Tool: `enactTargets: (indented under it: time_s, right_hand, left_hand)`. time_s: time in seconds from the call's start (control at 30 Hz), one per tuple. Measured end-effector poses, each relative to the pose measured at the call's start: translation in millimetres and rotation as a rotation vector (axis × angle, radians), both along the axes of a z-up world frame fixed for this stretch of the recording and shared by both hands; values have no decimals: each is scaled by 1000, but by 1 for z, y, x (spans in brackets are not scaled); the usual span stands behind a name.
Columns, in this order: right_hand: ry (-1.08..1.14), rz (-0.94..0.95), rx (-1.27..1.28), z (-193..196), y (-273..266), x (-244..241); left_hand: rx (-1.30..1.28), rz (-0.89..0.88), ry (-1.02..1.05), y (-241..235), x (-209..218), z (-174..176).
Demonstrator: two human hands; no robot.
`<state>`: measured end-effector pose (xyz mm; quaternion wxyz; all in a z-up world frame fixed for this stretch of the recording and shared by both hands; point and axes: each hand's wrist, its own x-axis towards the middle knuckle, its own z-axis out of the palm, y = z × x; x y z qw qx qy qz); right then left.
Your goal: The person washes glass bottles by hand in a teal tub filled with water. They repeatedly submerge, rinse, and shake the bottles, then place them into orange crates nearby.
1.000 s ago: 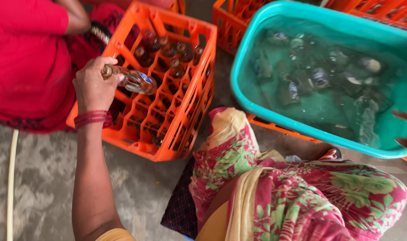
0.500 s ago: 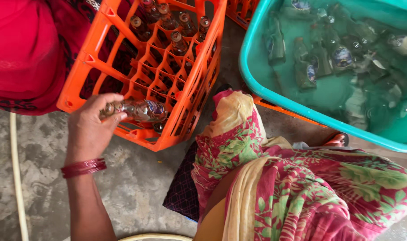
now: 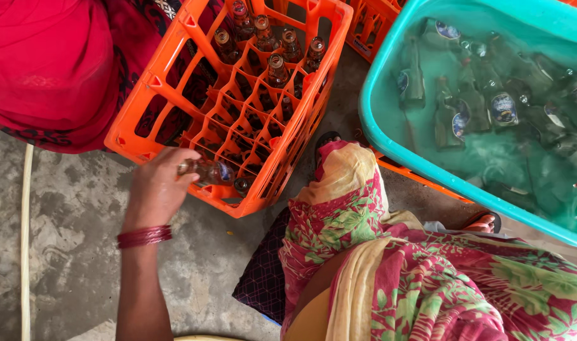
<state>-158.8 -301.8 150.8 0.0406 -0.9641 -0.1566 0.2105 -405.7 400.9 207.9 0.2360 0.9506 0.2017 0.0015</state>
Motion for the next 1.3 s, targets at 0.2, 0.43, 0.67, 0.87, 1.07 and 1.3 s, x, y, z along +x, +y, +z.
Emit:
enactTargets:
  time_s: [0.2, 0.43, 0.67, 0.87, 1.07, 1.3]
  right_hand:
    - [20, 40, 55, 20, -6, -9]
    - [15, -155, 119, 28, -31, -7]
    - [24, -293, 169, -85, -15, 32]
    - [105, -345, 120, -215, 122, 99]
    - [-105, -535, 114, -257, 173, 117]
    - [50, -455, 661, -232, 109, 104]
  left_hand:
    - [-102, -194, -22, 28, 17, -96]
    - [285, -260, 776, 77, 102, -185]
    - [92, -118, 317, -63, 159, -60]
    - [-532, -350, -300, -212, 179, 21]
    - [-1243, -424, -154, -335, 335, -182]
    - [-1201, -19, -121, -386, 430, -275]
